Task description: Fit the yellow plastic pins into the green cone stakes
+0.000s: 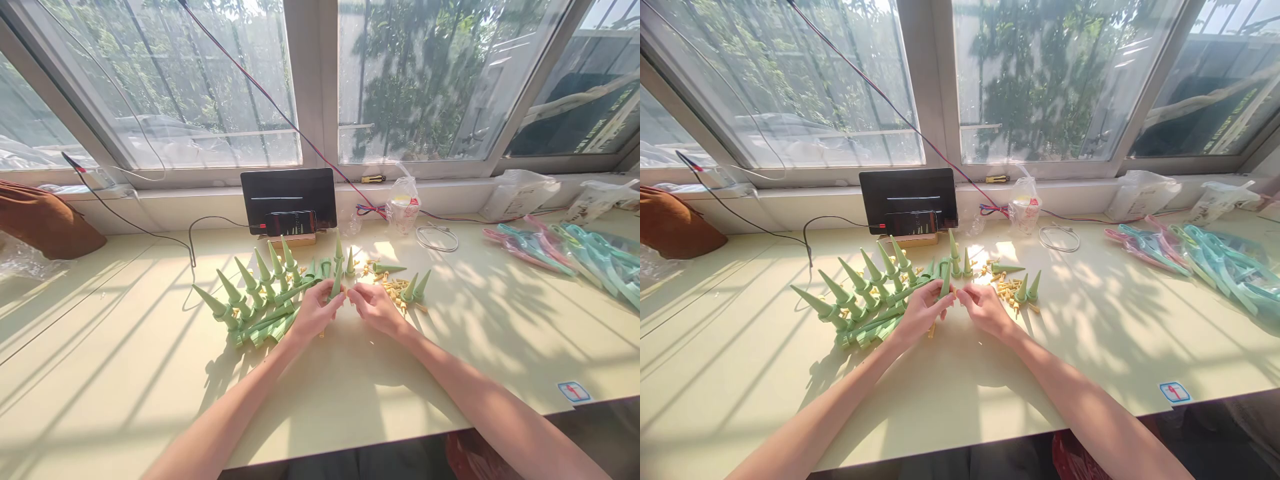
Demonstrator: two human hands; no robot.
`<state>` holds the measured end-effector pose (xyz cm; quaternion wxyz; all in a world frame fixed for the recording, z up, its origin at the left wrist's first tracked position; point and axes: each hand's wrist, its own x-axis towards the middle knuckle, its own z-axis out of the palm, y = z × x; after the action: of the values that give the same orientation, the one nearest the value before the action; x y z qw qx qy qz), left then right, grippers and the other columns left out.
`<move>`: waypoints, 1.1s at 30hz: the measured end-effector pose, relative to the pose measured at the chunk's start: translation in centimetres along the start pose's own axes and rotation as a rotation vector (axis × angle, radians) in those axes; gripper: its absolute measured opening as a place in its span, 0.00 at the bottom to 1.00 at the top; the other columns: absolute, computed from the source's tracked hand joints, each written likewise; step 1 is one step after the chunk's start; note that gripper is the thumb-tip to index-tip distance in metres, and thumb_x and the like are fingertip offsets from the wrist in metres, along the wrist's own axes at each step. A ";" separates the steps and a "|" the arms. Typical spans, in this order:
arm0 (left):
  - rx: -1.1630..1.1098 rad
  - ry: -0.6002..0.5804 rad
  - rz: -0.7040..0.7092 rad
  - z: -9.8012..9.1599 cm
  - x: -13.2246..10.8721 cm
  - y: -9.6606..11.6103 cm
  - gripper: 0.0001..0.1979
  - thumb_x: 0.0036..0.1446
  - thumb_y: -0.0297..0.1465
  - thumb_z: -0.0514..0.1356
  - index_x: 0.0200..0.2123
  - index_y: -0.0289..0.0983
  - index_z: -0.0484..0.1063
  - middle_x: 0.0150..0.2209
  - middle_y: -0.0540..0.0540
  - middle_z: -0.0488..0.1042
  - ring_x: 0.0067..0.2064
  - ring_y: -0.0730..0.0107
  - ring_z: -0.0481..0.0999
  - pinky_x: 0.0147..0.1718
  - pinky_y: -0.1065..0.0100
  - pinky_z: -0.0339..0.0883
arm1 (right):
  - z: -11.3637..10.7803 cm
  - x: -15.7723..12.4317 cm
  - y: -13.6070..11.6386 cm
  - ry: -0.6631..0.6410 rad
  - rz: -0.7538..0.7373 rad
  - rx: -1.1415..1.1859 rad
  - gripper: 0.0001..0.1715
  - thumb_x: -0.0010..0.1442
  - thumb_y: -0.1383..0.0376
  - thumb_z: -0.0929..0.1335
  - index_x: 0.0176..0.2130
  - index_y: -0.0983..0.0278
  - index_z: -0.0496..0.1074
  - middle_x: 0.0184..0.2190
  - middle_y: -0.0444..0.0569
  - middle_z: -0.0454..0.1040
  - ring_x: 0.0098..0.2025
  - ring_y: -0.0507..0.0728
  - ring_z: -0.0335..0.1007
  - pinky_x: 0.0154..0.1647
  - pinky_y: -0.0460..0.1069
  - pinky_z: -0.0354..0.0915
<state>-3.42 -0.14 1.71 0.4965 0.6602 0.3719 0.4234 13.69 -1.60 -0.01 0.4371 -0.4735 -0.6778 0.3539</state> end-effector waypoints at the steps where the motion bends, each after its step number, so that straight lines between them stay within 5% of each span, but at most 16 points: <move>1: -0.007 -0.004 -0.003 0.0 0.0 0.0 0.12 0.55 0.39 0.63 0.37 0.37 0.76 0.33 0.46 0.74 0.32 0.70 0.72 0.21 0.72 0.67 | 0.0 0.0 0.0 0.003 -0.002 -0.004 0.21 0.65 0.54 0.62 0.24 0.62 0.65 0.15 0.40 0.61 0.20 0.50 0.57 0.24 0.46 0.57; 9: -0.101 -0.009 -0.076 0.0 0.0 -0.1 0.11 0.55 0.36 0.64 0.39 0.36 0.76 0.32 0.46 0.73 0.33 0.70 0.71 0.23 0.73 0.66 | 0.3 0.1 0.4 0.015 -0.011 0.016 0.23 0.66 0.53 0.62 0.26 0.63 0.68 0.17 0.40 0.62 0.20 0.50 0.58 0.24 0.46 0.57; 18: -0.175 0.056 -0.160 -0.1 0.1 -0.3 0.13 0.51 0.38 0.66 0.36 0.36 0.75 0.34 0.46 0.72 0.33 0.70 0.70 0.23 0.73 0.65 | 0.2 0.0 0.1 0.012 -0.062 0.047 0.12 0.64 0.56 0.65 0.39 0.62 0.69 0.35 0.46 0.74 0.24 0.49 0.64 0.26 0.46 0.60; 33: -0.158 0.036 -0.149 0.0 0.1 0.1 0.12 0.51 0.38 0.67 0.34 0.36 0.76 0.33 0.47 0.71 0.31 0.72 0.69 0.21 0.73 0.64 | 0.1 0.1 0.3 0.013 -0.129 -0.011 0.12 0.65 0.58 0.64 0.34 0.63 0.67 0.26 0.43 0.67 0.26 0.51 0.62 0.28 0.46 0.59</move>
<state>-3.37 -0.08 1.78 0.5705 0.5818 0.3941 0.4250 13.64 -1.40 -0.29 0.4606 -0.4337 -0.7060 0.3183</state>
